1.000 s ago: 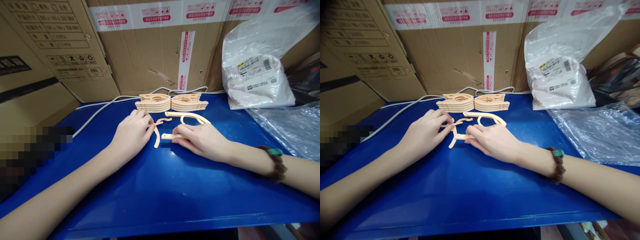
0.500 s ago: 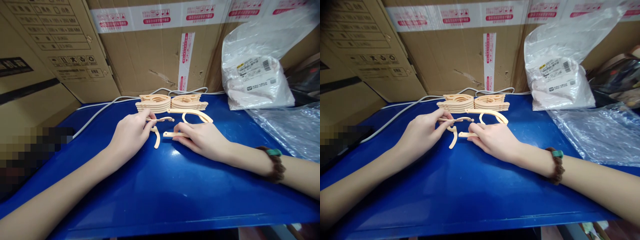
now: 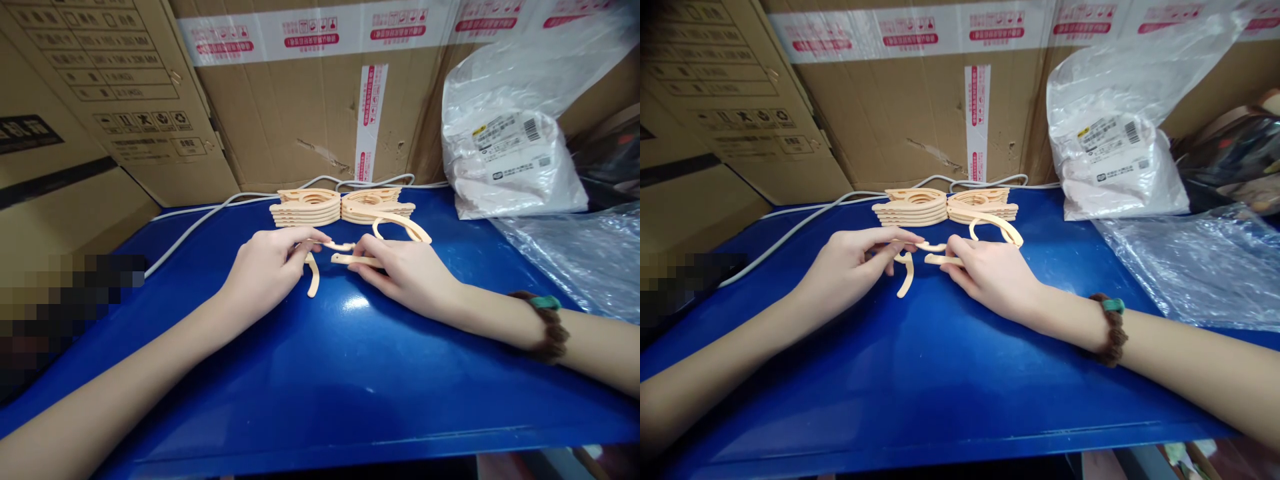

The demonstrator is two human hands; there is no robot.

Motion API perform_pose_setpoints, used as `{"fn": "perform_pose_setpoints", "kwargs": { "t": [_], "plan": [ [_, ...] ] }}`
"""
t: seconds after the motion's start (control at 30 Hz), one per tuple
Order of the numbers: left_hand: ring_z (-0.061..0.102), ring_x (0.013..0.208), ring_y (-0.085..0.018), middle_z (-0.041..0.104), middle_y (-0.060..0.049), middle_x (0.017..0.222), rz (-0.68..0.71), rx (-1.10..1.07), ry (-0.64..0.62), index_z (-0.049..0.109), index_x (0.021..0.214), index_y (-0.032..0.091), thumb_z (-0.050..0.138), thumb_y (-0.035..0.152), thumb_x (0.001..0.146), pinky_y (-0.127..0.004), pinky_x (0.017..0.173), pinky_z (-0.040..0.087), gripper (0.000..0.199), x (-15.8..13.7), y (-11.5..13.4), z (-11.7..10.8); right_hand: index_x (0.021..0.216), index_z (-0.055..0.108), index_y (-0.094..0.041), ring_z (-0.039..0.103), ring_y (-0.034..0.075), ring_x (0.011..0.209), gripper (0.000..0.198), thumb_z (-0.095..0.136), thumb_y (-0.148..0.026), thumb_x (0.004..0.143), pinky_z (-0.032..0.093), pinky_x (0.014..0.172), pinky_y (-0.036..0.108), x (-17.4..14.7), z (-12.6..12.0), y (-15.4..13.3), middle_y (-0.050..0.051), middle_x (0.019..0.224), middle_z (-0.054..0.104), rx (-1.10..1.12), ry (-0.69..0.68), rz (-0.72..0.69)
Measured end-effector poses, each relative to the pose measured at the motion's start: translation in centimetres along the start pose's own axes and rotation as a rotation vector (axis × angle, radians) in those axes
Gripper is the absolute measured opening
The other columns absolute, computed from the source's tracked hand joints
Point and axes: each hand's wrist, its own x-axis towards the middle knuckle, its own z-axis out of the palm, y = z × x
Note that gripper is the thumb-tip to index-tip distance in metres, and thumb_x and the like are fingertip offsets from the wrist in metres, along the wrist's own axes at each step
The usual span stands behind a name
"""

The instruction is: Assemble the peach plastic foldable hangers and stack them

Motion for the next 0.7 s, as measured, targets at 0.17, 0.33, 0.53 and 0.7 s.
{"fn": "perform_pose_setpoints", "kwargs": {
  "t": [0.17, 0.33, 0.53, 0.7],
  "plan": [
    [0.068, 0.077, -0.017, 0.076, 0.0, 0.096, -0.052, -0.213, -0.107, 0.073, 0.1, 0.024, 0.05, 0.026, 0.088, -0.027, 0.067, 0.051, 0.027, 0.47, -0.37, 0.05, 0.095, 0.054, -0.019, 0.066, 0.019, 0.077, 0.018, 0.046, -0.035, 0.097, 0.04, 0.063, 0.028, -0.08, 0.13, 0.12, 0.005, 0.089, 0.071, -0.009, 0.011, 0.003],
    [0.068, 0.092, -0.02, 0.076, 0.0, 0.095, -0.039, -0.214, -0.111, 0.076, 0.093, 0.023, 0.051, 0.023, 0.085, -0.03, 0.078, 0.05, 0.026, 0.77, -0.17, -0.32, 0.095, 0.055, -0.019, 0.067, 0.021, 0.078, 0.019, 0.046, -0.035, 0.097, 0.04, 0.061, 0.028, -0.12, 0.14, 0.07, 0.006, 0.088, 0.071, -0.061, 0.025, -0.011],
    [0.061, 0.07, -0.015, 0.072, 0.003, 0.081, -0.038, -0.093, -0.095, 0.073, 0.082, 0.023, 0.05, 0.022, 0.08, -0.026, 0.062, 0.042, 0.023, 0.59, -0.11, -0.34, 0.096, 0.056, -0.019, 0.066, 0.02, 0.081, 0.014, 0.047, -0.029, 0.096, 0.039, 0.061, 0.028, -0.05, 0.08, 0.23, 0.005, 0.092, 0.071, -0.081, 0.046, -0.041],
    [0.045, 0.052, -0.011, 0.059, 0.006, 0.06, -0.009, -0.011, -0.109, 0.063, 0.073, 0.022, 0.047, 0.021, 0.079, -0.024, 0.052, 0.03, 0.016, 0.16, 0.2, 0.03, 0.091, 0.056, -0.019, 0.065, 0.02, 0.085, 0.011, 0.046, -0.018, 0.094, 0.041, 0.068, 0.028, 0.03, 0.09, 0.31, 0.005, 0.092, 0.07, -0.148, 0.108, -0.136]
  ]
}}
